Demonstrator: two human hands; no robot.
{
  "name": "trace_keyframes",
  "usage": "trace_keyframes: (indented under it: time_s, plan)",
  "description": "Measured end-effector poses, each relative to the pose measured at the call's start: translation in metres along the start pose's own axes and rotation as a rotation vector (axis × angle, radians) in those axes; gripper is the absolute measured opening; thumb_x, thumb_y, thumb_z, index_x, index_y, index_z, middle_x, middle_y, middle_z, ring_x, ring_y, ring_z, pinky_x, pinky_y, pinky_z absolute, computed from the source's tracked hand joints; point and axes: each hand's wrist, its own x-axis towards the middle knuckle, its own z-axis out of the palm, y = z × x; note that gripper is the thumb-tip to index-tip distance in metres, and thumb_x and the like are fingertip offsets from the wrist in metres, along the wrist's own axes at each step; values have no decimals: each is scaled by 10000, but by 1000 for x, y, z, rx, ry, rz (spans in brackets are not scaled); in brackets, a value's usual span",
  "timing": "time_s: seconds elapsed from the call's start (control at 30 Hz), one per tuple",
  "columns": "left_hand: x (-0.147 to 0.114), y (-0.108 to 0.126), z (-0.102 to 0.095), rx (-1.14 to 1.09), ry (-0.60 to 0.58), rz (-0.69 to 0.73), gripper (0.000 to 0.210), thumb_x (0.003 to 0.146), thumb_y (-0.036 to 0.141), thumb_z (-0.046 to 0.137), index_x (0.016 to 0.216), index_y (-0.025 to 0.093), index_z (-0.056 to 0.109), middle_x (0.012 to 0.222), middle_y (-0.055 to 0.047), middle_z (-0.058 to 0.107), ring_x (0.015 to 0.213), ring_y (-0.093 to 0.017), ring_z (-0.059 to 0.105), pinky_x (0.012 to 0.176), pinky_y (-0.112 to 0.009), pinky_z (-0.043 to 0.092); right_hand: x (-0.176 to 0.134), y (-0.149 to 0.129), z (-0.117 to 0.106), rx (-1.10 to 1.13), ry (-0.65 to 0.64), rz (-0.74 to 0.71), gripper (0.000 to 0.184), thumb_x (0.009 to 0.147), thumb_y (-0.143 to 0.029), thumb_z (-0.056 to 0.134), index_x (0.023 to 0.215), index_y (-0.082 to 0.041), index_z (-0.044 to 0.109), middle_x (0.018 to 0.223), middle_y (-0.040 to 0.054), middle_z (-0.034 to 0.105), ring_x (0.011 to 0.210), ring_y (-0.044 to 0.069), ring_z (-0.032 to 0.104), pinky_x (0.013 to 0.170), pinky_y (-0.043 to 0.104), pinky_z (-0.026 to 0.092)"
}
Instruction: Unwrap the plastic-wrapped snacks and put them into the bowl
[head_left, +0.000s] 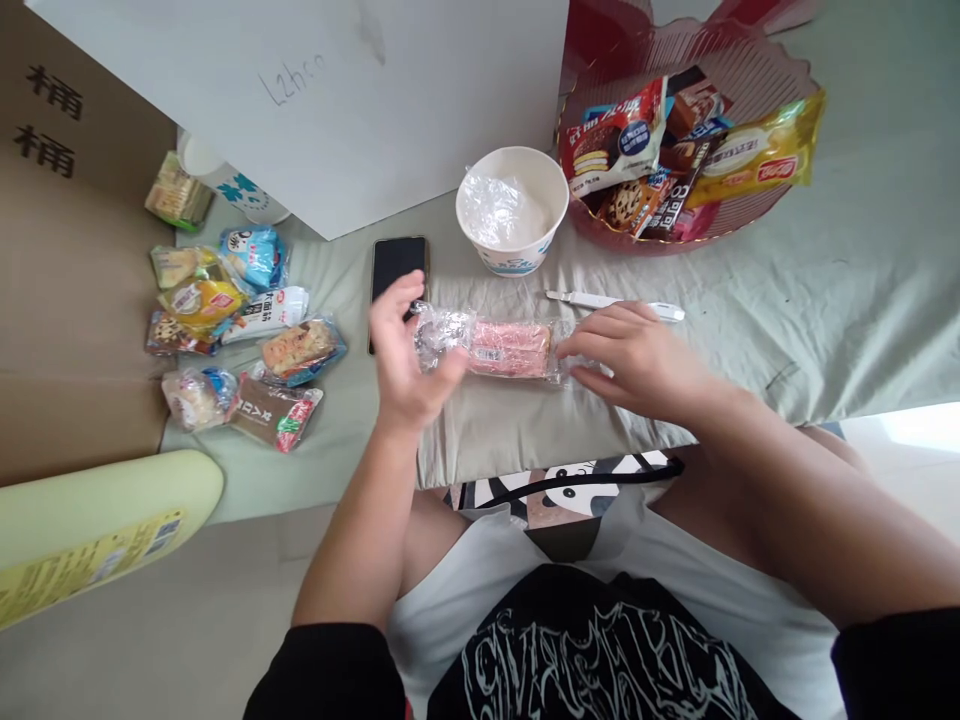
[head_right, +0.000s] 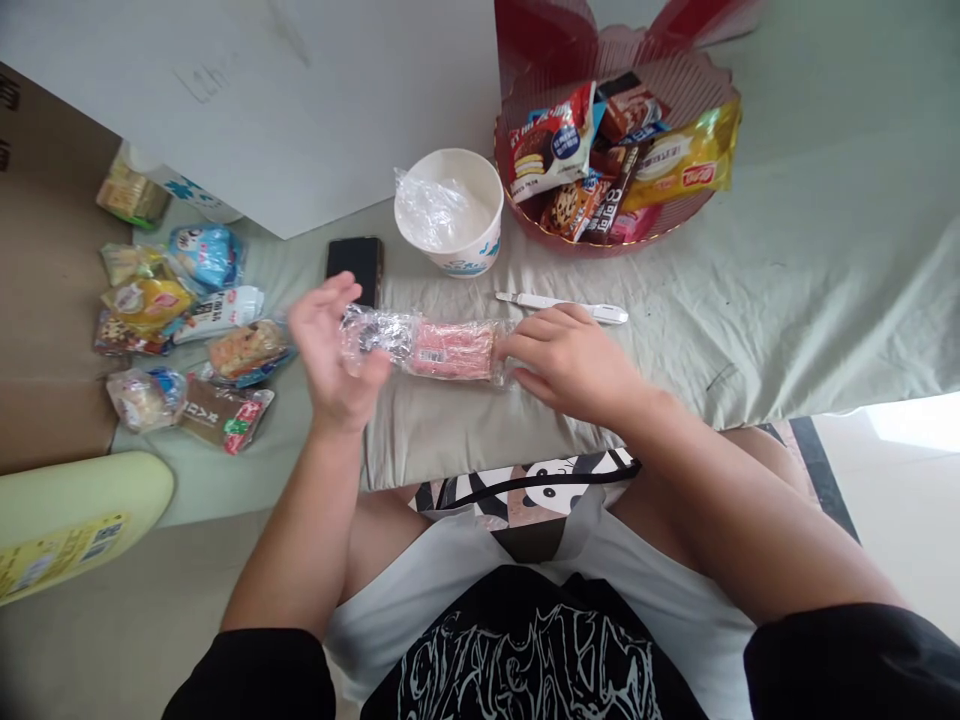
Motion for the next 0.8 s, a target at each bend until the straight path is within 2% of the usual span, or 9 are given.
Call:
trace_keyframes:
  time_s: [0.07,0.13,0.23,0.33,0.4,0.47,0.57,0.67,0.8]
  plan:
    - [-1,9,-1,166,-240,87,609,713,492,853,1231,295,602,1368,-91,613,1328,-316,560,1127,-474,428,1,2,-4,32,98,70,156,961,-226,546,929,-254,695,844,46,731,834,240,681,813,408,478]
    - [-2,18,-2,296,-352,79,378,769,362,803,1107,256,672,1232,-80,688,1187,-283,642,1067,-435,477,2,6,-9,47,252,184,134,946,-212,568,895,-247,688,835,53,730,800,243,679,771,407,491]
    - [-2,28,-3,388,-340,-57,94,828,262,684,910,216,693,950,-45,735,887,-205,686,852,-337,535,3,8,-16,-10,544,324,137,938,-177,577,908,-256,684,884,71,722,856,261,672,778,422,509]
    - [1,34,-5,322,-287,-304,67,818,259,652,785,201,653,730,-8,695,671,-155,628,669,-284,489,3,2,-18,-38,739,259,188,938,-125,555,943,-266,678,889,71,692,890,256,645,800,423,511]
    - [3,38,-8,112,-303,-507,135,788,303,668,724,198,612,646,2,663,598,-151,608,586,-271,454,2,-6,-15,22,689,109,213,919,-94,561,975,-264,675,861,52,679,838,234,635,762,398,510]
    - [6,42,-11,-152,-402,-696,198,753,346,692,682,195,584,621,-10,671,565,-163,618,544,-270,444,2,-14,-9,88,497,-52,226,904,-108,586,1048,-258,674,930,50,705,865,231,654,772,395,519]
    - [9,47,-14,-369,-525,-810,222,699,334,736,635,181,588,627,-44,703,549,-164,625,536,-267,444,3,-22,7,84,185,-210,290,943,-188,591,1222,-247,645,1233,84,722,1176,283,643,950,449,504]
    - [11,46,-13,-421,-372,-758,182,667,275,744,618,175,599,592,-30,669,558,-137,602,555,-246,440,3,-24,20,29,112,-265,201,1004,-223,561,1172,-269,662,1248,41,740,1257,255,614,1018,427,460]
    - [16,37,-9,-509,-31,-720,158,694,225,683,615,190,550,552,9,569,541,-108,548,554,-223,439,6,-24,22,-4,177,-279,145,1010,-171,539,970,-237,662,982,24,763,966,197,665,927,371,469]
